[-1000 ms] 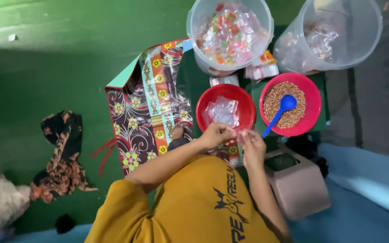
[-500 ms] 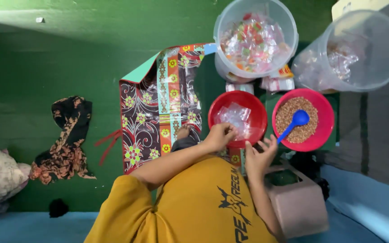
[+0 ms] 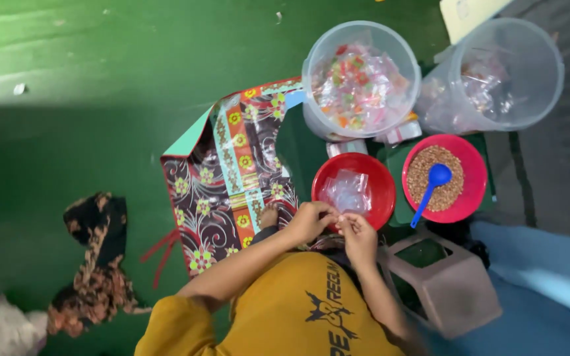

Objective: Packaging small snacks and candies into plastic bags manually

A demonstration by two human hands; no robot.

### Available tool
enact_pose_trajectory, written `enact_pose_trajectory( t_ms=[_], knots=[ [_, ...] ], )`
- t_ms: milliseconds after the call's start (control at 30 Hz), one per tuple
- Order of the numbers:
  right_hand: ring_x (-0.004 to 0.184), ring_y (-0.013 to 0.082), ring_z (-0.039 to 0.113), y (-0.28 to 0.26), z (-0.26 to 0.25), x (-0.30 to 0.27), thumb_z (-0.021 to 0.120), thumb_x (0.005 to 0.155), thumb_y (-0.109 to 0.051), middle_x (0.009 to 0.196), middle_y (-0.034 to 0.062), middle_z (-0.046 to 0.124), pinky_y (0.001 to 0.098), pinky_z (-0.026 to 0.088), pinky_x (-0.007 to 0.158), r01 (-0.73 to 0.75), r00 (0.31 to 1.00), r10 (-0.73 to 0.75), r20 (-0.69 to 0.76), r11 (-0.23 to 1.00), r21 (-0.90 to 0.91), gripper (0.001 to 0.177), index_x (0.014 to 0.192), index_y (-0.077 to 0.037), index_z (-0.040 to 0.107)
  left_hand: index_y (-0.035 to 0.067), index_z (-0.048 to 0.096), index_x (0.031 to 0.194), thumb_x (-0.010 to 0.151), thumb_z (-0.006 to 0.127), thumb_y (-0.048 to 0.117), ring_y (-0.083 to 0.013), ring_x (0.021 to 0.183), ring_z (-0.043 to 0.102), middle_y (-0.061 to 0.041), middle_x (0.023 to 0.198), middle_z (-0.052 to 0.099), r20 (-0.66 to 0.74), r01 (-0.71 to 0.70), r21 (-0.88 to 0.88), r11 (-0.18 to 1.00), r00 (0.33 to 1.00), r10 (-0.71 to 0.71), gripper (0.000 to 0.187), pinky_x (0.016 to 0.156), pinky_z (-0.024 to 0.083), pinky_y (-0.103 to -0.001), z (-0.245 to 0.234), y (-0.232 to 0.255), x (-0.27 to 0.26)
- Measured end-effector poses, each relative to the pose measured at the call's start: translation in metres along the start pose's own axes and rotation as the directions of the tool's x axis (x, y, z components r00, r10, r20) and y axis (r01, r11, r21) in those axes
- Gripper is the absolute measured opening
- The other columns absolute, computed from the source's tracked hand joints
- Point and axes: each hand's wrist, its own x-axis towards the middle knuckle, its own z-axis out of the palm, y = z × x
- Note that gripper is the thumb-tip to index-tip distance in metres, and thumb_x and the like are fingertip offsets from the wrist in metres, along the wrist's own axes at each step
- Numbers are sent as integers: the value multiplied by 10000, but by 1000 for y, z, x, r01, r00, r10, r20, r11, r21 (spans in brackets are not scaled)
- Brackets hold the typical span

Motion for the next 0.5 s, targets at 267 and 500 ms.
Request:
enact_pose_trajectory(
  t_ms=[267,500],
  knots=[
    [698,126,625,2,3,1,789,725,-128,733,85,654,278,526,688,108,991,-104,-81,993,41,228,878,-22,658,125,686,764,755,675,145,-302,721,655,-106,694,653,84,-29,78,996,996,22,24,632,516,-350,-10,4,12],
    [574,87,588,-24,-41,3,641,826,-118,655,33,681,241,503,581,222,971,-229,-73,970,-97,65,827,-101,704,63,662,701,699,725,146,-326,664,650,-141,634,644,205,-104,43,994,974,93,104,613,496,-387,11,41,26]
  ],
)
